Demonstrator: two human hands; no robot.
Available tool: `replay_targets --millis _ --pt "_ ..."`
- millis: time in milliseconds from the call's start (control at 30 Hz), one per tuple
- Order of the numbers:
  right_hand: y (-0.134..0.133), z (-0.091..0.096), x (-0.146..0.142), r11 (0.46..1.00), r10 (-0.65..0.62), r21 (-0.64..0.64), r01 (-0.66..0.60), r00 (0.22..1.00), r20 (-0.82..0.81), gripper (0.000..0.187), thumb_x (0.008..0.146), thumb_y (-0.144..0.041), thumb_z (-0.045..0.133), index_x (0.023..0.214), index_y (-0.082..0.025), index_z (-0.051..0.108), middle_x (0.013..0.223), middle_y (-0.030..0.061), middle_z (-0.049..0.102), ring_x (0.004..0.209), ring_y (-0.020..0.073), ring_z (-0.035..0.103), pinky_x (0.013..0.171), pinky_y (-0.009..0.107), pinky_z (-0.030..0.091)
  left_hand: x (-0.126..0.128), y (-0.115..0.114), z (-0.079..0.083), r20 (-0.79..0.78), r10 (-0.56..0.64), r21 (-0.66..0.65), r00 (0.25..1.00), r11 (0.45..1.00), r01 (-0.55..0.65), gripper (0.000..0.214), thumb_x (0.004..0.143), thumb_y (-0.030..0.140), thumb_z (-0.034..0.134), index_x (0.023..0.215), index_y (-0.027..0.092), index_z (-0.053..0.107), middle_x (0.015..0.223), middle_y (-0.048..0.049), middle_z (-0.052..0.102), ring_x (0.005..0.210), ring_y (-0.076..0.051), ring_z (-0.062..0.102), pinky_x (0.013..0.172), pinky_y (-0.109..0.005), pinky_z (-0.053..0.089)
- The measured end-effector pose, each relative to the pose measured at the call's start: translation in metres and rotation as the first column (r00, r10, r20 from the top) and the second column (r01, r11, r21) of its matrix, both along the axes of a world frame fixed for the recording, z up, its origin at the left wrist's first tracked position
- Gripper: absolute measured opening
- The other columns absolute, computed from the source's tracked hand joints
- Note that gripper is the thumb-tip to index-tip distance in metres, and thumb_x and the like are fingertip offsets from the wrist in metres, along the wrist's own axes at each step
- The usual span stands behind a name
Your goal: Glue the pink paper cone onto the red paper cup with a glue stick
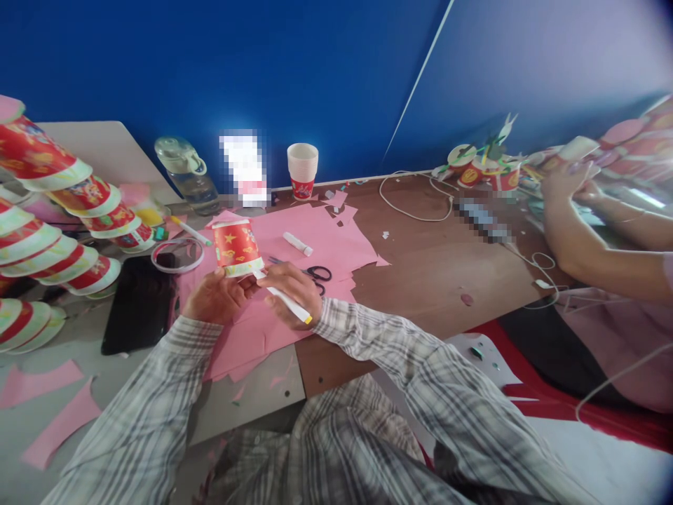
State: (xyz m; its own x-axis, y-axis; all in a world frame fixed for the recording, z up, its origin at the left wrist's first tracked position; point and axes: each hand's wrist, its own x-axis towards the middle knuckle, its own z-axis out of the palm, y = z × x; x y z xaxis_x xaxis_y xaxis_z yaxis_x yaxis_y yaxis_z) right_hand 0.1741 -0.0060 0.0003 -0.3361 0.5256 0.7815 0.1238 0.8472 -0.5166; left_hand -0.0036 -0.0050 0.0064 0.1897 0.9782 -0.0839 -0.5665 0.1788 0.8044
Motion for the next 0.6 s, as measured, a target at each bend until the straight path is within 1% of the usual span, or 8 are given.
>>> replay_targets --millis 133,233,333,433,500,600 --pt "-0.0003 -0.0006 -0.0003 1.000 -0.006 -0.004 0.006 1.000 0.030 0.026 0.086 -0.024 0.043 0.104 -0.009 0.054 0.095 0.0139 0.061 0.101 0.0193 0.060 0.092 0.035 0.055 -0.0004 -0.0002 -0.0004 0.000 -0.029 0.022 1.000 0.999 0.029 0.034 0.074 0.035 0.042 0.096 0.015 0.057 0.080 0.0000 0.064 0.092 -0.021 0.055 0.063 -0.035 0.047" --pt "-0.0004 -0.0013 -0.0003 1.000 -0.009 0.001 0.009 0.999 0.033 0.026 0.087 -0.025 0.042 0.106 -0.011 0.053 0.094 0.0126 0.061 0.101 0.0188 0.060 0.093 0.035 0.054 0.0001 -0.0002 0.0004 0.020 -0.046 0.023 0.999 0.999 0.045 0.036 0.072 0.038 0.046 0.097 0.014 0.056 0.082 -0.0021 0.064 0.092 -0.023 0.055 0.065 -0.037 0.049" --pt "-0.0006 -0.0018 -0.0001 1.000 -0.013 -0.005 0.014 0.999 0.040 0.025 0.087 -0.026 0.042 0.107 -0.014 0.052 0.095 0.0111 0.061 0.100 0.0184 0.061 0.093 0.036 0.055 0.0018 -0.0007 0.0031 0.048 -0.028 0.016 0.998 1.000 0.027 0.033 0.070 0.036 0.051 0.094 0.014 0.057 0.081 -0.0041 0.064 0.085 -0.022 0.058 0.060 -0.035 0.050" --pt "-0.0012 -0.0021 -0.0001 1.000 -0.021 -0.015 0.022 0.998 0.057 0.025 0.088 -0.027 0.041 0.109 -0.016 0.050 0.098 0.0102 0.061 0.101 0.0181 0.061 0.091 0.036 0.056 0.0042 -0.0013 0.0071 0.039 0.007 0.009 0.999 1.000 -0.007 0.029 0.069 0.035 0.052 0.090 0.016 0.058 0.078 -0.0024 0.064 0.080 -0.021 0.059 0.055 -0.035 0.050" --pt "-0.0014 -0.0025 -0.0003 0.999 -0.031 -0.007 0.032 0.998 0.053 0.026 0.089 -0.028 0.040 0.110 -0.016 0.049 0.099 0.0096 0.060 0.102 0.0179 0.061 0.092 0.035 0.055 0.0051 -0.0013 0.0090 0.021 0.019 -0.008 1.000 1.000 -0.019 0.030 0.068 0.037 0.052 0.090 0.017 0.058 0.079 -0.0029 0.064 0.082 -0.023 0.059 0.057 -0.037 0.050" --pt "-0.0001 -0.0042 -0.0006 0.996 -0.085 0.004 0.085 0.995 0.045 0.029 0.089 -0.030 0.041 0.113 -0.017 0.049 0.100 0.0092 0.062 0.101 0.0191 0.061 0.093 0.036 0.054 0.0036 0.0001 0.0092 0.031 0.048 -0.033 0.998 0.998 -0.047 0.033 0.069 0.039 0.051 0.092 0.017 0.057 0.084 -0.0049 0.064 0.087 -0.024 0.057 0.066 -0.042 0.049"
